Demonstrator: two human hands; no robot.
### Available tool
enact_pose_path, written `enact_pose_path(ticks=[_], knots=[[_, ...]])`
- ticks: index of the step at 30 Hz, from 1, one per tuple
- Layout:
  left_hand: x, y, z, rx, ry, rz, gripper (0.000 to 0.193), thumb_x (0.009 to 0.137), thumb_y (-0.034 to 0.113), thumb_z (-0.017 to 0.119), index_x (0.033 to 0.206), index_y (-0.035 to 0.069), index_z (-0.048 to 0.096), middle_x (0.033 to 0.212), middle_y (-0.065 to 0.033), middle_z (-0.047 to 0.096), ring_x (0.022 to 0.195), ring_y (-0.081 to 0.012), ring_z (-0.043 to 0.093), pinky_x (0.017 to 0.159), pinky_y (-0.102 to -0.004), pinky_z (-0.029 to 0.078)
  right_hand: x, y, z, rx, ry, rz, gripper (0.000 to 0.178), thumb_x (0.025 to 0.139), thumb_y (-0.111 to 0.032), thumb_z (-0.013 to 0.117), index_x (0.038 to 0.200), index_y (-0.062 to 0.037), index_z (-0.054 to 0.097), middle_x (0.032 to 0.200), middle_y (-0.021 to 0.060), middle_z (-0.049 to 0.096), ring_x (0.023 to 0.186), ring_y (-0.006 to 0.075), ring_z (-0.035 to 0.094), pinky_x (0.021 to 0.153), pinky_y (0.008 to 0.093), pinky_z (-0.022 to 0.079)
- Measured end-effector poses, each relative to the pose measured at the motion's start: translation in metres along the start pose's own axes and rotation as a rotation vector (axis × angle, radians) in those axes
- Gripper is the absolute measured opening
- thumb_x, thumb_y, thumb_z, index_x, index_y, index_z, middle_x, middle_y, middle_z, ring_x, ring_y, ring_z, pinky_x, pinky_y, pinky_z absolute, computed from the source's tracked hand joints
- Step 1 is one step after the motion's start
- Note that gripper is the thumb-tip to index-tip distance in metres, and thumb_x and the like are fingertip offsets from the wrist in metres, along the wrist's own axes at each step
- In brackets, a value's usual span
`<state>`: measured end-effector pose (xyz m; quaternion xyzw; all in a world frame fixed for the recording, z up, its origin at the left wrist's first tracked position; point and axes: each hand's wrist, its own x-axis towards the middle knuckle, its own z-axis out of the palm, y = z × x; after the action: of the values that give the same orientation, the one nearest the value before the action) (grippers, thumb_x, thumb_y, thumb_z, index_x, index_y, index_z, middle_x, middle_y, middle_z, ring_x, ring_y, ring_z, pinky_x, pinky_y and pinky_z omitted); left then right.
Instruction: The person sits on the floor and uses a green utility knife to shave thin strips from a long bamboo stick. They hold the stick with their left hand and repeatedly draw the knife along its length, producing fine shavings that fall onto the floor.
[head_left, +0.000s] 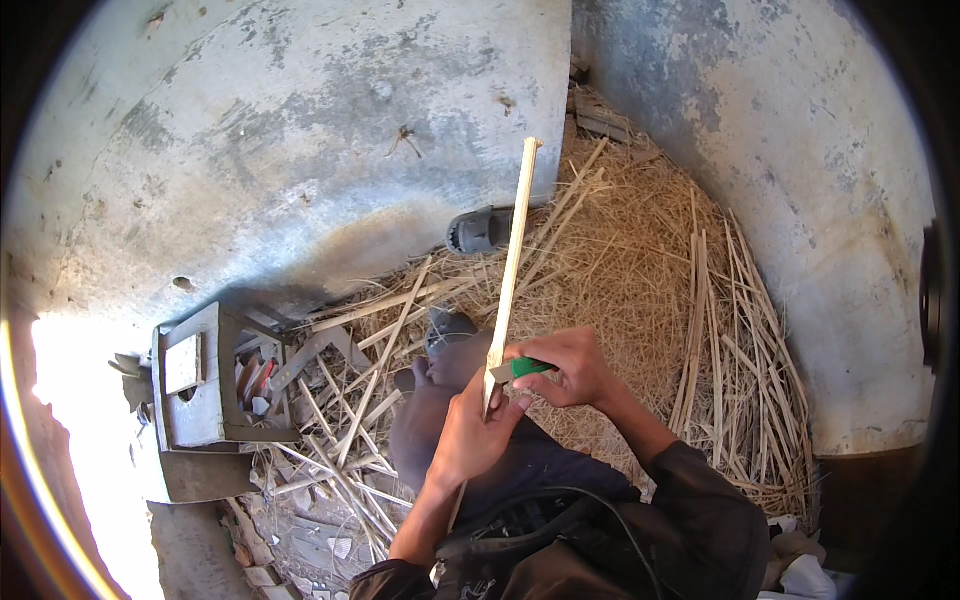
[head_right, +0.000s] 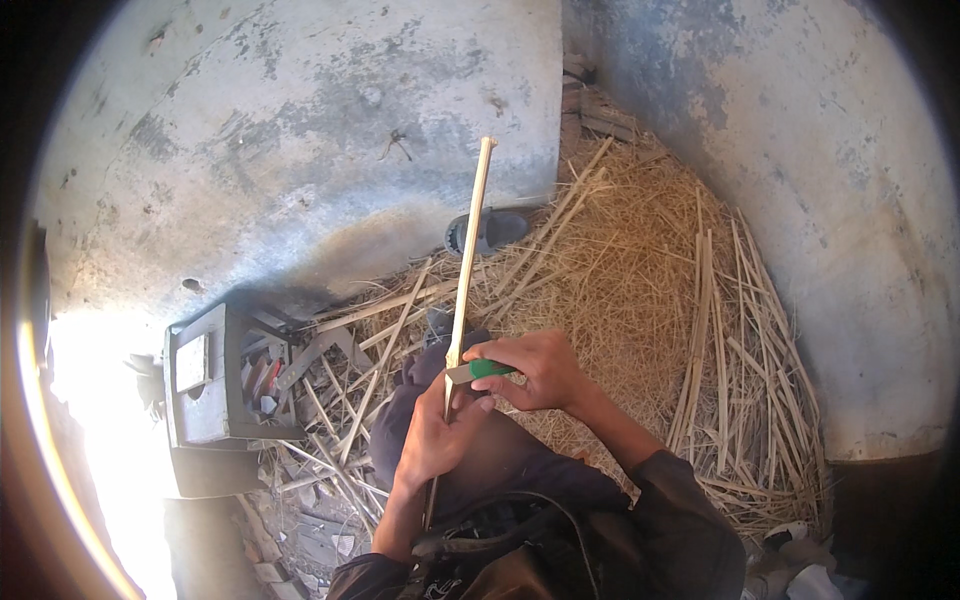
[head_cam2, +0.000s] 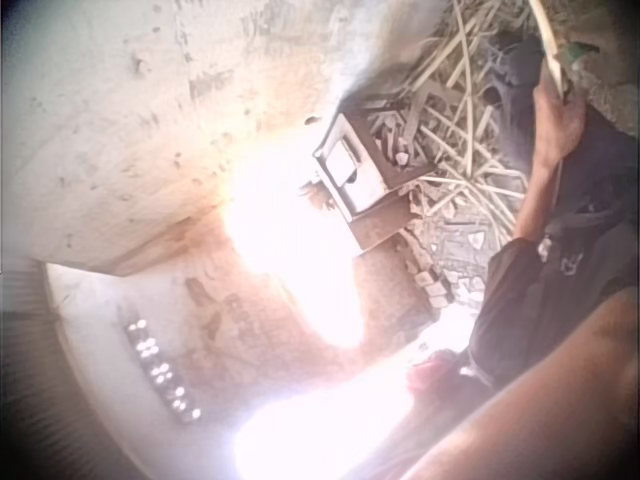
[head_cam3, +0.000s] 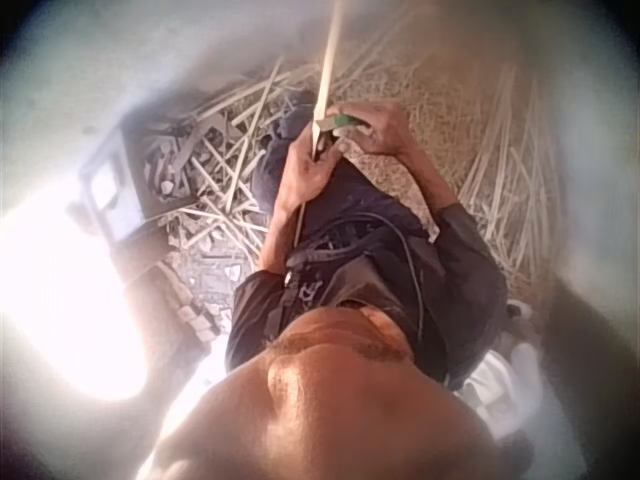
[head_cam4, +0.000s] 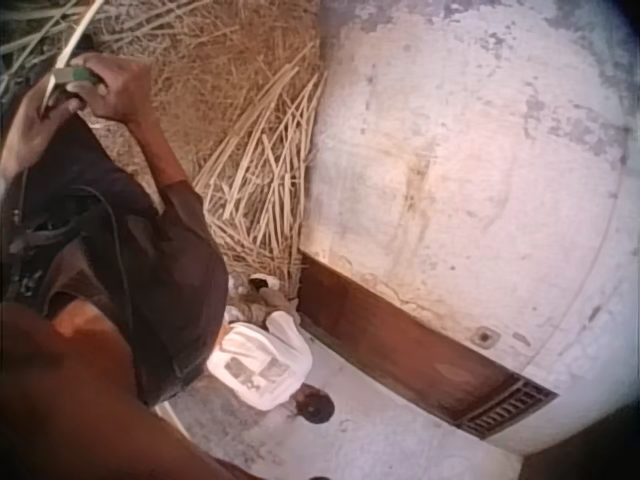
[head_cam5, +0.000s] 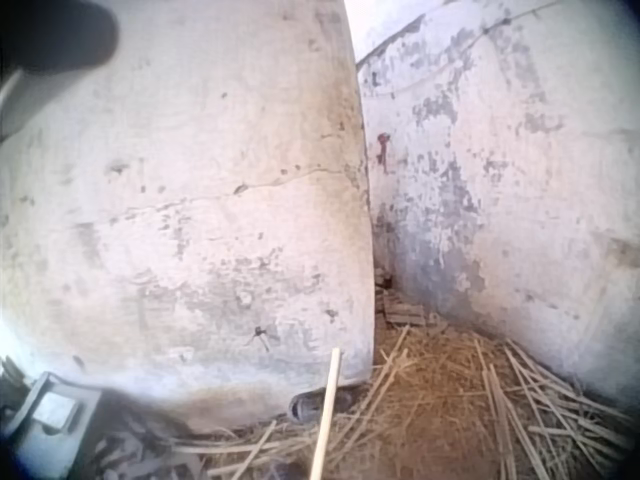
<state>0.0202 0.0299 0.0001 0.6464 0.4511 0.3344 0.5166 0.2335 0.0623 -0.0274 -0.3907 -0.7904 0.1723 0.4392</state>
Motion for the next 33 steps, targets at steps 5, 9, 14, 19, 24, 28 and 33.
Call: enact_pose_path(ticks=[5, 9, 14, 19, 24, 28, 33], knots=[[-0.002, 0.003, -0.001, 0.045, 0.042, -0.031, 0.033, 0.101, 0.014, 0.075, 0.129, 0.001, 0.064, 0.076, 0.0043, 0.045, 0.071, -0.0068, 0.042, 0.061, -0.0291, 0.037, 0.005, -0.001, -0.004, -0.062, -0.025, -0.003, 0.034, 0.091, -0.04, 0.083, 0.111, -0.0132, 0.082, 0.094, 0.0036, 0.082, 0.07, 0.023, 0.077, 0.061, 0.0345, 0.057], [-0.001, 0.006, -0.003, 0.064, 0.026, -0.038, 0.033, 0.102, 0.016, 0.075, 0.129, 0.001, 0.064, 0.075, 0.002, 0.045, 0.071, -0.0077, 0.042, 0.061, -0.0303, 0.038, 0.003, 0.005, -0.001, -0.089, 0.028, -0.044, 0.034, 0.091, -0.042, 0.082, 0.109, -0.0135, 0.083, 0.086, 0.003, 0.08, 0.064, 0.023, 0.073, 0.057, 0.0343, 0.054], [-0.006, 0.005, -0.004, 0.161, 0.017, -0.042, 0.03, 0.103, 0.013, 0.073, 0.129, 0.002, 0.062, 0.071, -0.0114, 0.054, 0.065, -0.0195, 0.049, 0.064, -0.0386, 0.047, -0.002, 0.039, -0.005, -0.15, 0.23, 0.138, 0.042, 0.1, -0.049, 0.074, 0.114, -0.011, 0.084, 0.084, 0.0038, 0.08, 0.061, 0.0148, 0.071, 0.054, 0.0316, 0.051], [-0.026, -0.005, 0.001, 0.079, -0.163, -0.014, 0.033, 0.106, 0.027, 0.072, 0.123, 0.0, 0.063, 0.086, -0.0274, 0.069, 0.087, -0.0483, 0.07, 0.074, -0.0468, 0.053, -0.013, 0.143, -0.093, -0.046, 0.601, 0.635, 0.055, 0.11, -0.058, 0.057, 0.114, -0.0076, 0.08, 0.064, -0.0052, 0.045, 0.055, 0.0064, 0.039, 0.053, 0.0312, 0.035], [-0.014, 0.001, -0.004, -0.164, -0.068, -0.097, 0.033, 0.107, 0.014, 0.07, 0.087, 0.012, 0.044, 0.078, 0.008, 0.037, 0.074, -0.0055, 0.033, 0.062, -0.0278, 0.032, -0.03, 0.104, -0.053, 0.087, 0.383, 0.54, 0.046, 0.109, -0.052, 0.058, 0.115, -0.009, 0.074, 0.072, -0.0019, 0.054, 0.06, 0.0087, 0.044, 0.055, 0.0314, 0.035], [-0.01, 0.002, 0.0, -0.047, -0.022, -0.068, 0.026, 0.107, 0.016, 0.07, 0.095, 0.007, 0.049, 0.076, 0.0017, 0.041, 0.073, -0.0099, 0.037, 0.064, -0.0315, 0.036, -0.044, 0.062, -0.02, 0.059, 0.165, 0.341, 0.038, 0.101, -0.042, 0.073, 0.113, -0.0059, 0.074, 0.081, 0.0072, 0.068, 0.068, 0.0207, 0.065, 0.059, 0.035, 0.049], [-0.012, -0.002, 0.001, 0.082, -0.001, -0.079, 0.021, 0.106, 0.014, 0.07, 0.117, -0.001, 0.06, 0.076, -0.0139, 0.056, 0.069, -0.0218, 0.049, 0.068, -0.0393, 0.048, -0.02, 0.0, -0.009, 0.139, -0.058, 0.119, 0.035, 0.094, -0.039, 0.082, 0.11, -0.0083, 0.077, 0.086, 0.0088, 0.073, 0.07, 0.0281, 0.072, 0.061, 0.038, 0.054]])
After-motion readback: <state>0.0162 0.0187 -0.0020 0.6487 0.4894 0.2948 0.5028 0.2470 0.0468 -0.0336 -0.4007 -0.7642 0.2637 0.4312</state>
